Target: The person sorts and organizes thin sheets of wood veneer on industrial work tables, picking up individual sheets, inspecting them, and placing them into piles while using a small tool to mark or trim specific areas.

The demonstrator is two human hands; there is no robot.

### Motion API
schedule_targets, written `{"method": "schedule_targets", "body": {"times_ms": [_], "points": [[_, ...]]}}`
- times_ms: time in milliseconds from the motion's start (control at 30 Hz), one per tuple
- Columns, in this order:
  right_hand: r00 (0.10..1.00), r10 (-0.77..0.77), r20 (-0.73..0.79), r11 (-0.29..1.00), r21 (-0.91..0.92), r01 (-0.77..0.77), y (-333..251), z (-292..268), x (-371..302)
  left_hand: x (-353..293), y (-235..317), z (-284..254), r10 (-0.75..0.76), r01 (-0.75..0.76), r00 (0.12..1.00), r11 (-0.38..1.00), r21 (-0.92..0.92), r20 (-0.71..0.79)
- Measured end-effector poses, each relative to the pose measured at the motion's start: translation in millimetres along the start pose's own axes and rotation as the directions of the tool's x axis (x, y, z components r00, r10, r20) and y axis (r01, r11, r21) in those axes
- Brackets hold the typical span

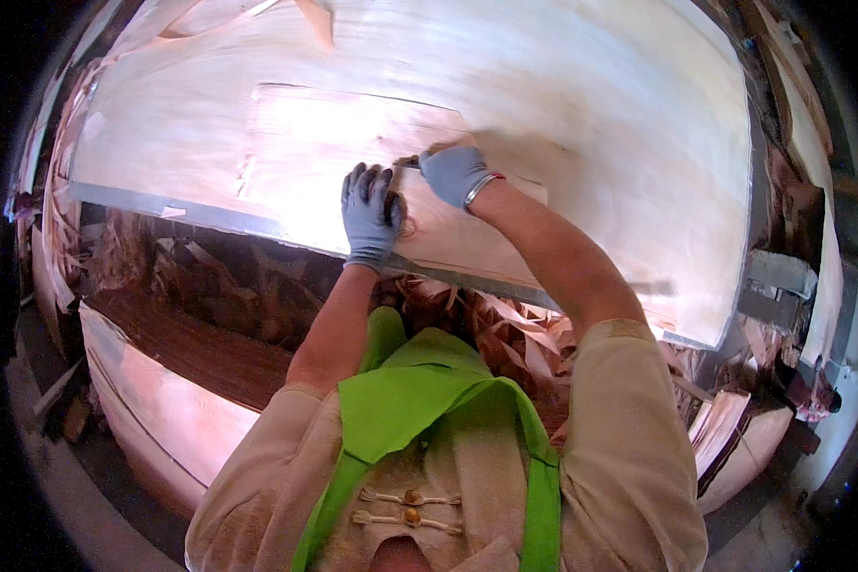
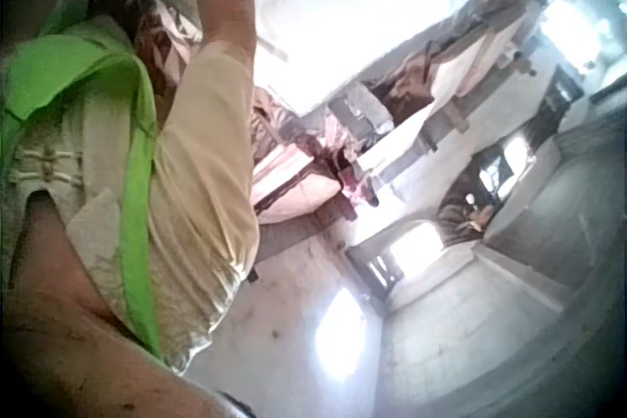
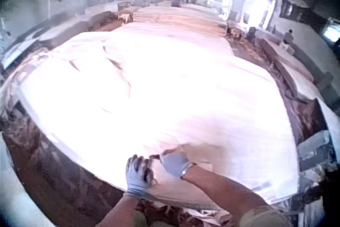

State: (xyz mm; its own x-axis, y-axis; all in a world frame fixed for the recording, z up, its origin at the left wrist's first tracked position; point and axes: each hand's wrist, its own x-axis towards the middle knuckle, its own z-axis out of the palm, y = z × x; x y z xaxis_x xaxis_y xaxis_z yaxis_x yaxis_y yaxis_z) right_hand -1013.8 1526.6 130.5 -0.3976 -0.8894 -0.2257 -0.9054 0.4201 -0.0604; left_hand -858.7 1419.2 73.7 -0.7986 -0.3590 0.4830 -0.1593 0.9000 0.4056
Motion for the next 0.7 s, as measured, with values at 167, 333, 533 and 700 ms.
{"method": "schedule_targets", "body": {"times_ms": [167, 333, 533, 700], "points": [[0.988, 0.13, -0.083, 0.987, 0.109, -0.12, 53.5, 19.0, -67.5, 0.2, 4.2, 2.5, 0.022, -0.022, 1.0, 0.999, 0.047, 0.007], [0.841, 0.539, 0.046, 0.813, 0.233, -0.534, 41.6, 52.8, -153.7, -0.5, 2.4, 8.0, 0.055, -0.053, 0.998, 0.995, 0.09, -0.017], [0.672, 0.721, 0.168, 0.621, 0.274, -0.735, 12.6, 82.8, -225.3, -0.4, 3.3, 5.3, 0.053, -0.054, 0.999, 0.994, 0.099, 0.014], [0.6, 0.784, 0.158, 0.562, 0.228, -0.795, -1.2, 95.4, -270.6, -1.0, 3.0, 6.2, 0.06, -0.057, 0.998, 0.995, 0.087, -0.032]]}}
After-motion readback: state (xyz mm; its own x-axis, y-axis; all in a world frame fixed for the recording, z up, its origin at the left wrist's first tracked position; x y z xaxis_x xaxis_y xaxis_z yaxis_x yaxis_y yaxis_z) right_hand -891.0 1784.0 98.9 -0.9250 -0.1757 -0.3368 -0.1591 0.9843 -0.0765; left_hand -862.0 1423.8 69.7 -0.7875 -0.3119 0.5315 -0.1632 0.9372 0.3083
